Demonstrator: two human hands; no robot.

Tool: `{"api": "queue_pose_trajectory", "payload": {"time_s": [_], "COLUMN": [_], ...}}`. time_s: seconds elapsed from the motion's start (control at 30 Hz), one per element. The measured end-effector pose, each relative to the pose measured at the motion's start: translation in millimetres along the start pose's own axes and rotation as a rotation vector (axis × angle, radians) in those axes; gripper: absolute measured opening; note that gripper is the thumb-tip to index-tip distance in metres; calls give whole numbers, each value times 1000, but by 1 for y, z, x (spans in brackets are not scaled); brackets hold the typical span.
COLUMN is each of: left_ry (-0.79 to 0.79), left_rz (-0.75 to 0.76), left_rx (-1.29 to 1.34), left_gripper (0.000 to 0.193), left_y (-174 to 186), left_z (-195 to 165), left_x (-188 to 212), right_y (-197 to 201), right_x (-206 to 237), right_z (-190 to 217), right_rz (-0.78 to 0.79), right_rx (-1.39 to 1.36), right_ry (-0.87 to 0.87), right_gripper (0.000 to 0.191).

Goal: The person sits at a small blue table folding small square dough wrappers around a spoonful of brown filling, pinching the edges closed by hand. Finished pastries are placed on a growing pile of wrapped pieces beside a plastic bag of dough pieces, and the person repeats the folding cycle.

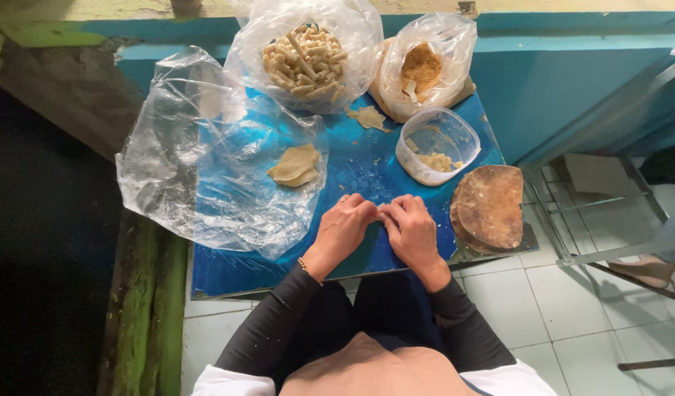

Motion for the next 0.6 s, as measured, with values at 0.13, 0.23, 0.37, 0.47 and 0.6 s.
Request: {"api": "queue_pose_trajectory", "payload": {"time_s": [0.13,0.23,0.37,0.47,0.6], "left_ry": [21,41,-69,-59,-47], "left_rz": [29,52,-10,16,6], "left_rx": [3,74,117,70,60], "left_gripper": [5,5,20,5,4], "left_y": [-1,3,8,3,0], "left_z": [5,8,7,7,10], "left_x": [-12,-17,-12,-14,-16], "right_y": [6,7,3,3,8], "right_x": [2,-3,-11,-14,-16], "right_z": [2,-1,-7,-10,-11], "right_rz": [10,44,59,58,59], "right_rx": [42,100,153,182,43], "right_ry": [66,132,144,137,128], "right_gripper": [25,17,11,14,24]}}
Point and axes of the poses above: each hand's wrist, its own x-axis away from the middle knuckle, its own y-axis out of the back of the hand, z = x × y, the point moved 1 cm from there along -x, towards the middle knuckle, and after that the axes turned 5 degrees about -z, right-handed, at the moved point
